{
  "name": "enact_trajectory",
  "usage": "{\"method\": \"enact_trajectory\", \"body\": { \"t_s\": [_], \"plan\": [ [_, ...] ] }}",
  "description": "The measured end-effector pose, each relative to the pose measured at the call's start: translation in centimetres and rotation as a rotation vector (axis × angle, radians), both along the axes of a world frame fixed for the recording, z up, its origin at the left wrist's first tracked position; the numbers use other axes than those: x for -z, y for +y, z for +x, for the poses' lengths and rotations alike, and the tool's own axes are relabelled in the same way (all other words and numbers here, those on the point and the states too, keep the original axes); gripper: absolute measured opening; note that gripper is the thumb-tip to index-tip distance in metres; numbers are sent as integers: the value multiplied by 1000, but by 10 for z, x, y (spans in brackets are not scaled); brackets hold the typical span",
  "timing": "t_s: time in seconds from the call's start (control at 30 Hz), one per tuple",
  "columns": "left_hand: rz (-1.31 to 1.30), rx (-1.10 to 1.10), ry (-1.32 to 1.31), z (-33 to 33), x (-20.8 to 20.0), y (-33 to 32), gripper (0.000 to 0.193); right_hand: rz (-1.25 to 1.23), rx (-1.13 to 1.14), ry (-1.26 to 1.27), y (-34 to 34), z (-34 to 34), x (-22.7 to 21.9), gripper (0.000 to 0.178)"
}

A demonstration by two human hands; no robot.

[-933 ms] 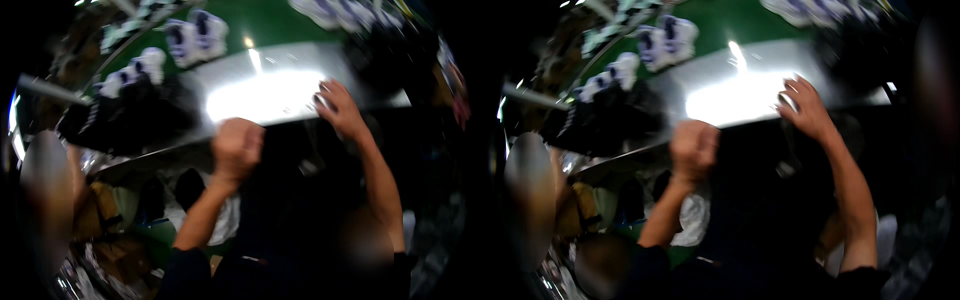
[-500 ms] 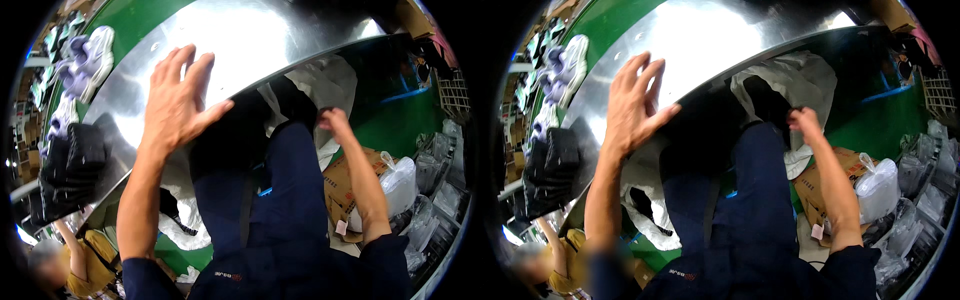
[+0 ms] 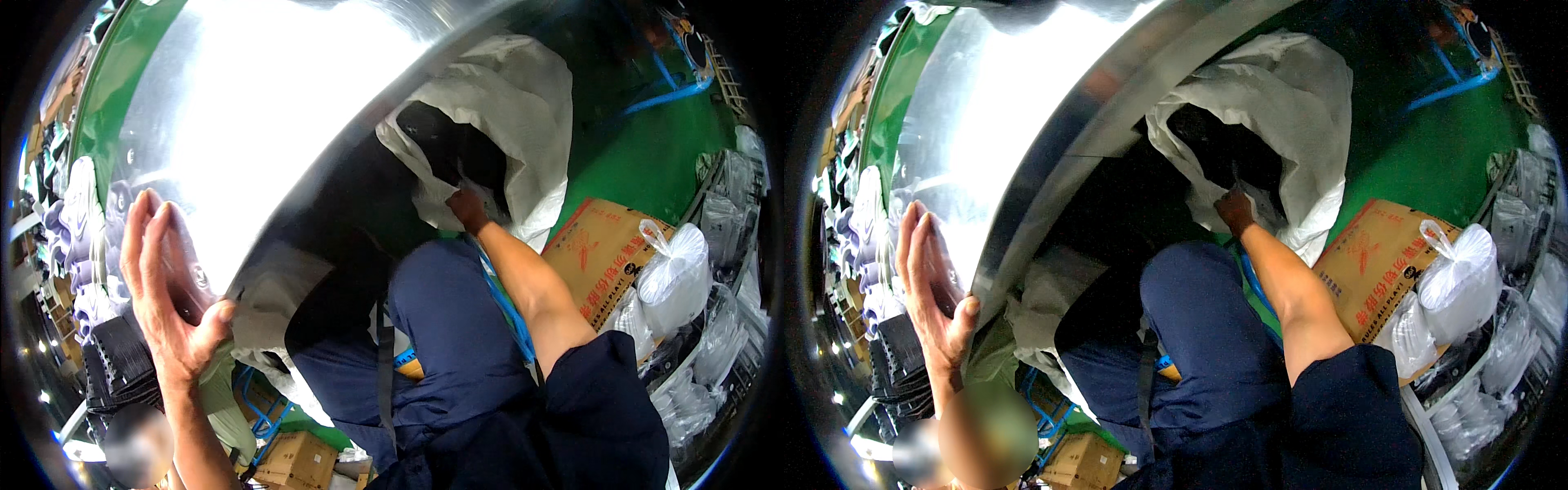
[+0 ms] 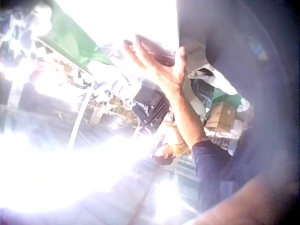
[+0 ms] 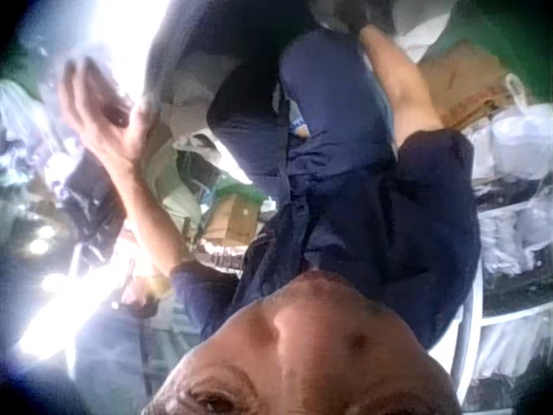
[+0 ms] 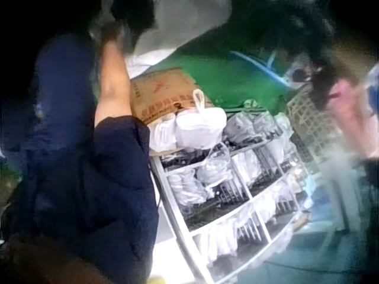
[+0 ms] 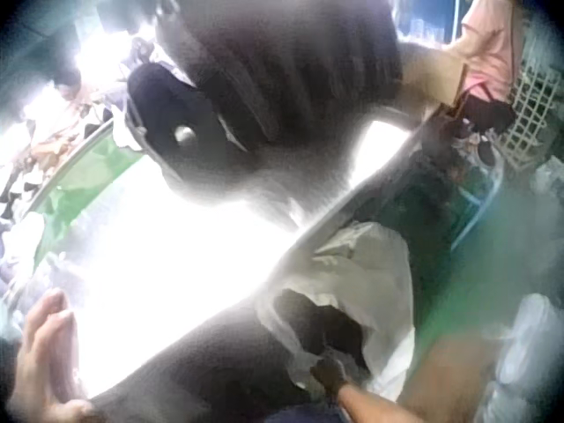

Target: The person reaches into a white bag under the workbench to retrieve black shoe soles and places them onto the metal table surface. The person then picks up purple and white sneakers from a conveyor belt, inserts the black soles into them by hand, and places the assembled sneakers back onto the conveyor belt.

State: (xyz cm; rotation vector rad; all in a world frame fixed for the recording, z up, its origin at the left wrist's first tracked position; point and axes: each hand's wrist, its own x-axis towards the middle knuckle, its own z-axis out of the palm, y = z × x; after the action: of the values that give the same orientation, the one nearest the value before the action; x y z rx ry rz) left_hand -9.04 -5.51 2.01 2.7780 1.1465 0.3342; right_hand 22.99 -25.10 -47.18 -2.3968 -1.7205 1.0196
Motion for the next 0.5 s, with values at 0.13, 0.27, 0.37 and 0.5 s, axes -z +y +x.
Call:
{"method": "enact_trajectory", "body": {
  "t_s": [0.13,0.27,0.37,0.5],
  "plan": [
    [-59,-10,13,-2,-1,-2,107,-5,704,88,-7,-3,-16,32],
    [-14,-12,16,1,-3,-2,108,88,804,37,-17,16,9,36],
    [-18,-20,1,0,-2,-2,110,202,754,103,-9,22,28,39],
    [-46,-43,79,-9,-6,-7,115,-96,812,287,38,21,19,54]
  ]
}}
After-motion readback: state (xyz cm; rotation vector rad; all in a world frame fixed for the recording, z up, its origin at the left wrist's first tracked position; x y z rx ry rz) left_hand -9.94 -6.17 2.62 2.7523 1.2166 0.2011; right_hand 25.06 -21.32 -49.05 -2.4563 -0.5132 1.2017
